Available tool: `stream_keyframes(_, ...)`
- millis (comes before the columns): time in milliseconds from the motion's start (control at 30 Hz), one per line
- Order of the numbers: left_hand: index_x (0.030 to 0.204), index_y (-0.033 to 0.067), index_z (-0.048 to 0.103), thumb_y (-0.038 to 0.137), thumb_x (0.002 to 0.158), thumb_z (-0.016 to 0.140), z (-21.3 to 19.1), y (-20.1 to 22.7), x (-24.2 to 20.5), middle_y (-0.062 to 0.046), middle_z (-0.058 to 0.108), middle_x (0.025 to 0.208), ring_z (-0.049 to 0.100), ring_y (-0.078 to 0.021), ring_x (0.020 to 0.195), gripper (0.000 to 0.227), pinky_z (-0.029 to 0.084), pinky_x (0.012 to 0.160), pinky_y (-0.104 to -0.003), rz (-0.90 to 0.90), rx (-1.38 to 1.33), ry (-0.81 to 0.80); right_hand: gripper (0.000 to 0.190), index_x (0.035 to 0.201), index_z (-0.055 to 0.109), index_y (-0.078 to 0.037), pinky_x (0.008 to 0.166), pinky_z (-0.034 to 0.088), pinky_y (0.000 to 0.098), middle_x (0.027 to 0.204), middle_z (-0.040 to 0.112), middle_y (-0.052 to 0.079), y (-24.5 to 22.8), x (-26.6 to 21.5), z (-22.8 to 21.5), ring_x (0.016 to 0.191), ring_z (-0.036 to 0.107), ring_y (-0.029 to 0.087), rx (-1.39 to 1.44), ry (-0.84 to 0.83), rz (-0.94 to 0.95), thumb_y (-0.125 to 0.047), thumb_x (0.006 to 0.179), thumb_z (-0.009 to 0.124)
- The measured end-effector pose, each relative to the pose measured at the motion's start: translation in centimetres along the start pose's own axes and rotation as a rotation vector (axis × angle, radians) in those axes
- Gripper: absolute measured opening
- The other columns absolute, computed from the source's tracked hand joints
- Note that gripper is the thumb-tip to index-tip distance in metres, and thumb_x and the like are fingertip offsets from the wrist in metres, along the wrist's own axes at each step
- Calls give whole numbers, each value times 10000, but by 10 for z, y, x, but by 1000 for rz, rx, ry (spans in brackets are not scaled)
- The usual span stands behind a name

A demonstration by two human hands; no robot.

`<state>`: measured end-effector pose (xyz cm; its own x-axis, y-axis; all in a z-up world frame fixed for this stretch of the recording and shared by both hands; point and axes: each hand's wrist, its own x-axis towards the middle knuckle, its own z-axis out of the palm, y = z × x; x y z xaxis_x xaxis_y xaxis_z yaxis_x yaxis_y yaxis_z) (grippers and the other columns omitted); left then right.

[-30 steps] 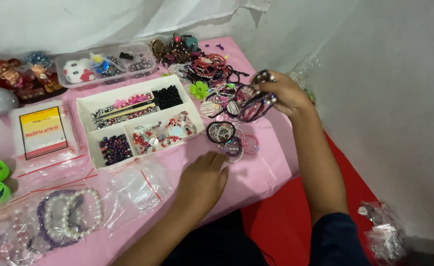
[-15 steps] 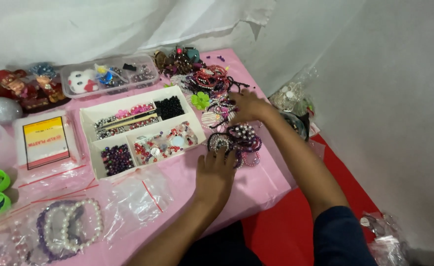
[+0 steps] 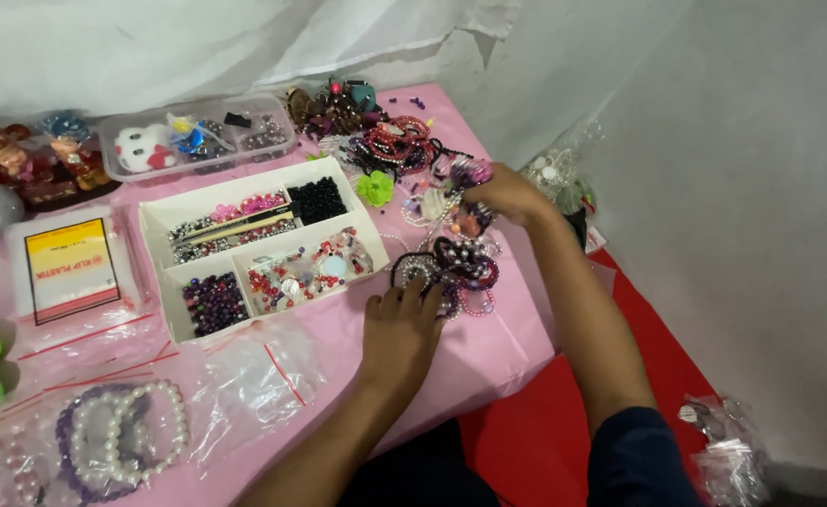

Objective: The person is organizing and packing various handmade beaded jewelry items, such as bracelets and necklaces, into individual small plastic bags on a pink-covered table.

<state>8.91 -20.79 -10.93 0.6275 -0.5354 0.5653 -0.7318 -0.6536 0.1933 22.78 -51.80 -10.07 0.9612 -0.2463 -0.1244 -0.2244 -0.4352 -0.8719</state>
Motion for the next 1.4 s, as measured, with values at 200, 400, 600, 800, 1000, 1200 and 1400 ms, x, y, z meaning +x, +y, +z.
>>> stream_keyframes(200,1307,209,607,330,823,754,-5,0,1,-75,604,1264,662,-305,1031,520,488,879,-489,-35,2,-65,394,1120,672,63,673,635,447,948,697,193,-61,-28,-22,827,746,324,656,-125,27,179,744,655)
stream_keyframes(400,1322,217,595,338,844,733,-1,-4,-1,-74,590,1260,654,-297,1050,512,466,913,-497,-60,12,-68,392,1150,648,63,734,639,525,976,682,180,-34,3,-59,850,757,356,823,-203,-8,154,768,638)
stream_keyframes(600,1329,220,582,347,860,717,-5,-2,1,-75,587,1258,652,-302,1065,504,452,939,-517,-65,16,-86,467,1268,598,61,803,617,609,1081,680,216,-38,17,-78,927,749,419,918,-266,-58,90,802,609)
stream_keyframes(800,1315,219,601,344,856,725,0,-3,-2,-73,610,1216,661,-293,1053,492,444,946,-519,-64,29,-64,401,1233,569,125,534,604,610,1006,687,325,-131,-48,-43,784,742,506,937,-440,-39,56,838,583)
stream_keyframes(1000,1277,228,610,354,832,739,11,-7,-6,-76,609,1252,658,-299,1074,480,451,941,-529,-51,53,-25,329,1145,676,59,598,651,487,929,731,192,-110,-65,18,769,763,317,611,-287,-80,63,818,712)
stream_keyframes(1200,1306,225,606,324,855,714,-1,-5,-3,-77,602,1267,654,-298,1070,474,435,956,-542,-63,16,-64,377,1137,683,-121,732,507,416,950,664,137,-113,-77,-2,870,640,278,-362,-117,-146,-230,799,810)
stream_keyframes(1400,1237,229,649,252,901,643,-17,-2,4,-62,615,1210,670,-284,1027,336,444,926,-539,-68,36,-31,280,1077,739,-208,858,527,453,1012,719,152,-112,-83,-15,996,691,354,-564,-152,-186,-280,813,802)
